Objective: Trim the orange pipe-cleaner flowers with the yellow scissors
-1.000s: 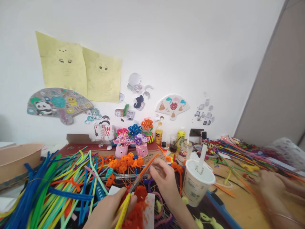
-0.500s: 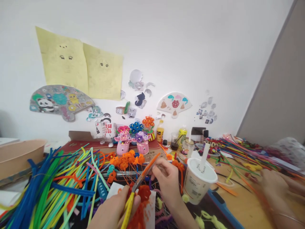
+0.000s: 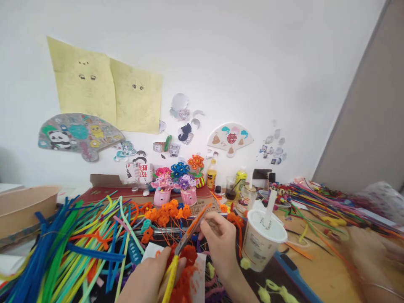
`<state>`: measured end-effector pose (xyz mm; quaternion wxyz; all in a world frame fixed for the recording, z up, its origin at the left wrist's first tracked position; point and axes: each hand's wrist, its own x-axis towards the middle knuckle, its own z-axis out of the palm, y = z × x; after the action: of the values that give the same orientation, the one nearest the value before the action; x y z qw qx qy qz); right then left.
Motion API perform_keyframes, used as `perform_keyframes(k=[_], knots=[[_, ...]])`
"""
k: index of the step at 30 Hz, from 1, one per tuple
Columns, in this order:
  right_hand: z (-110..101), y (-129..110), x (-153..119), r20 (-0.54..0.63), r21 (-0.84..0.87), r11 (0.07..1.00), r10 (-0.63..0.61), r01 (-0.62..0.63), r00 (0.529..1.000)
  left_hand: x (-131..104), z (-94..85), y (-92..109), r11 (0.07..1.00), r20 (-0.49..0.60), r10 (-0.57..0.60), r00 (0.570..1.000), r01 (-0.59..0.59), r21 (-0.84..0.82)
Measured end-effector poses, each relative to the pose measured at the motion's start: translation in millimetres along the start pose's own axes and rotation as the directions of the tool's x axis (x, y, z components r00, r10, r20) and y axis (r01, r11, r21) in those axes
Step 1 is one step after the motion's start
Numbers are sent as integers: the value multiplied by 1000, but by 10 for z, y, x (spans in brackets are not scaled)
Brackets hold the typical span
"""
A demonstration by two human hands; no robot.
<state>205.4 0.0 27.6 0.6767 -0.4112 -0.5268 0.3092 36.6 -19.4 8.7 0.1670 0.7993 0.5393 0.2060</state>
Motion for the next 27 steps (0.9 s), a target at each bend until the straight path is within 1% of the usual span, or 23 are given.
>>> perform_keyframes(k=[3,6,8,13,16,21,27], knots=[[-17,12,3,6,-41,999,-22,23,1000,-18,-26,5,999,-6,-30,1000,30,-18],[-36,18,12,41,-84,995,-49,53,998,-5,-58,-6,998,7,-61,998,61,10],[-45,19,18,58,-102,992,-62,68,996,15,-68,-30,997,15,-66,998,66,33],[-52,8,27,56,-116,989,-91,97,994,40,-56,-66,997,50,-66,997,63,48],[-52,3,27,68,-107,990,-81,88,994,1,-53,-8,997,47,-67,997,65,34],[-33,-1,10,72,-76,996,-48,54,996,-86,-70,103,997,-11,-29,1000,28,-71],[-8,-16,0,101,-69,996,-55,62,993,-17,-54,44,999,69,-47,996,46,29]])
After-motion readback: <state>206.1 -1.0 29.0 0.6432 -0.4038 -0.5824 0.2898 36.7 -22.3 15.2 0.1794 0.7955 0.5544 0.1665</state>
